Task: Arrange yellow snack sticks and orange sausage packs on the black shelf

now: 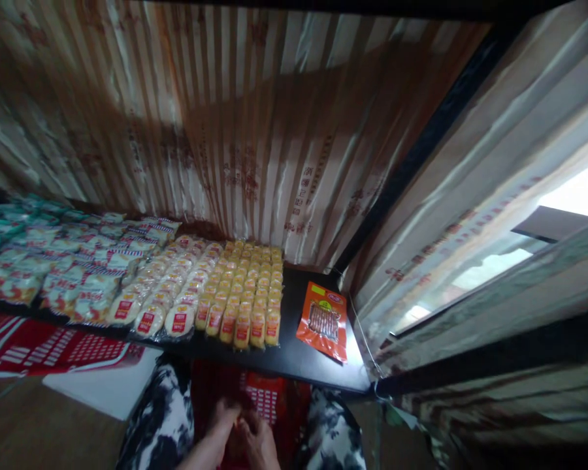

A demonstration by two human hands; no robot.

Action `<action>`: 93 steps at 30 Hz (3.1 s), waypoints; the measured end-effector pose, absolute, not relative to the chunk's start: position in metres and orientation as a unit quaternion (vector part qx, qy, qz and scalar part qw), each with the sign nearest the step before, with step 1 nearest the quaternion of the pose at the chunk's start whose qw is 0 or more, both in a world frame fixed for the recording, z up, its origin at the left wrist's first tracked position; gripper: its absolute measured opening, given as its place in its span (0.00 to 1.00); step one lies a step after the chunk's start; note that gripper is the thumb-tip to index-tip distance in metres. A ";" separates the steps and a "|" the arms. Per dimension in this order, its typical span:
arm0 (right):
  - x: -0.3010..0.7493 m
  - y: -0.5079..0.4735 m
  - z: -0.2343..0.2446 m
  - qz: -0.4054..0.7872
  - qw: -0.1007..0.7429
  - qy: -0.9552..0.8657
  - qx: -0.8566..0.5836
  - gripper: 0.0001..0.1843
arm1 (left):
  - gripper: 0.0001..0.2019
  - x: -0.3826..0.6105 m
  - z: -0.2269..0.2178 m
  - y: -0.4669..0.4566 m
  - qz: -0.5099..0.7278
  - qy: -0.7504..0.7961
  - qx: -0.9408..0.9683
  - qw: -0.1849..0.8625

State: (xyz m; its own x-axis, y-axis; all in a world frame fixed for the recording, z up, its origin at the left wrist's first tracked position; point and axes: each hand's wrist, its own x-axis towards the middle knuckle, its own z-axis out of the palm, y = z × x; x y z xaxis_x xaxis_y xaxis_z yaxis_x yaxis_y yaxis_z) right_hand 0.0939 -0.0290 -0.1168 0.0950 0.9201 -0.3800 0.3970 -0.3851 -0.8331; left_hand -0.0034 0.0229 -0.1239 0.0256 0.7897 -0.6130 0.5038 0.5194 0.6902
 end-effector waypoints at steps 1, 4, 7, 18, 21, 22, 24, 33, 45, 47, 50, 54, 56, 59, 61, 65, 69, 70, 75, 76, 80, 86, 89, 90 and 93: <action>0.094 -0.031 -0.116 0.465 0.280 -0.483 -0.687 0.16 | 0.11 -0.005 -0.124 0.018 0.161 0.692 0.439 0.550; 0.093 -0.033 -0.102 0.431 0.296 -0.480 -0.704 0.15 | 0.09 -0.010 -0.111 0.008 0.242 0.686 0.371 0.577; 0.094 -0.032 -0.081 0.390 0.317 -0.467 -0.728 0.16 | 0.10 -0.012 -0.083 0.008 0.283 0.664 0.340 0.603; 0.089 -0.038 -0.034 0.568 0.459 -0.325 -0.601 0.24 | 0.09 -0.010 -0.026 0.014 0.400 0.576 0.283 0.655; 0.090 -0.041 -0.027 0.565 0.490 -0.313 -0.585 0.24 | 0.09 -0.011 -0.020 0.012 0.431 0.546 0.263 0.668; 0.090 -0.043 -0.025 0.566 0.494 -0.307 -0.584 0.24 | 0.09 -0.012 -0.019 0.012 0.435 0.543 0.259 0.670; 0.092 -0.045 -0.021 0.566 0.503 -0.292 -0.584 0.24 | 0.09 -0.012 -0.016 0.012 0.435 0.542 0.259 0.671; 0.101 -0.043 -0.017 0.553 0.574 -0.163 -0.582 0.26 | 0.14 -0.012 -0.010 0.011 0.421 0.555 0.265 0.667; 0.120 -0.034 -0.004 0.515 0.646 -0.108 -0.553 0.18 | 0.12 -0.005 -0.003 -0.004 0.381 0.495 0.293 0.724; 0.120 -0.033 -0.004 0.516 0.660 -0.101 -0.537 0.18 | 0.11 -0.003 -0.001 -0.005 0.396 0.491 0.279 0.724; 0.118 -0.032 -0.011 0.527 0.668 -0.109 -0.514 0.19 | 0.10 -0.001 0.001 -0.005 0.414 0.495 0.256 0.720; 0.116 -0.033 -0.023 0.528 0.662 -0.168 -0.505 0.22 | 0.10 0.003 0.002 -0.006 0.420 0.492 0.246 0.722; 0.117 -0.033 -0.025 0.527 0.654 -0.188 -0.510 0.23 | 0.10 0.005 0.001 -0.007 0.420 0.494 0.249 0.719; 0.119 -0.032 -0.019 0.519 0.647 -0.210 -0.518 0.24 | 0.10 0.010 0.000 -0.009 0.409 0.505 0.267 0.712; 0.122 -0.032 -0.012 0.514 0.644 -0.225 -0.521 0.23 | 0.11 0.014 -0.001 -0.011 0.401 0.513 0.281 0.705; 0.125 -0.036 -0.003 0.513 0.630 -0.239 -0.531 0.21 | 0.14 0.020 -0.002 -0.016 0.405 0.503 0.309 0.698; 0.125 -0.040 -0.004 0.517 0.620 -0.227 -0.544 0.21 | 0.19 0.021 -0.004 -0.021 0.404 0.496 0.335 0.692; 0.125 -0.040 -0.005 0.519 0.619 -0.222 -0.546 0.20 | 0.19 0.021 -0.005 -0.022 0.406 0.505 0.341 0.681; 0.122 -0.039 -0.011 0.522 0.616 -0.197 -0.556 0.20 | 0.15 0.020 -0.005 -0.022 0.407 0.557 0.390 0.610; 0.122 -0.038 -0.012 0.519 0.617 -0.197 -0.557 0.20 | 0.14 0.019 -0.003 -0.022 0.404 0.560 0.399 0.603; 0.122 -0.036 -0.008 0.516 0.627 -0.214 -0.543 0.20 | 0.12 0.020 0.007 -0.018 0.406 0.554 0.418 0.595; 0.123 -0.037 0.003 0.530 0.637 -0.210 -0.520 0.20 | 0.14 0.023 0.018 -0.014 0.404 0.527 0.372 0.648; 0.124 -0.038 0.006 0.544 0.627 -0.204 -0.519 0.21 | 0.17 0.025 0.022 -0.013 0.396 0.513 0.345 0.679; 0.125 -0.038 0.006 0.547 0.625 -0.203 -0.518 0.21 | 0.17 0.025 0.023 -0.013 0.394 0.509 0.339 0.686; 0.127 -0.038 0.010 0.545 0.625 -0.206 -0.520 0.21 | 0.19 0.025 0.025 -0.014 0.393 0.501 0.320 0.701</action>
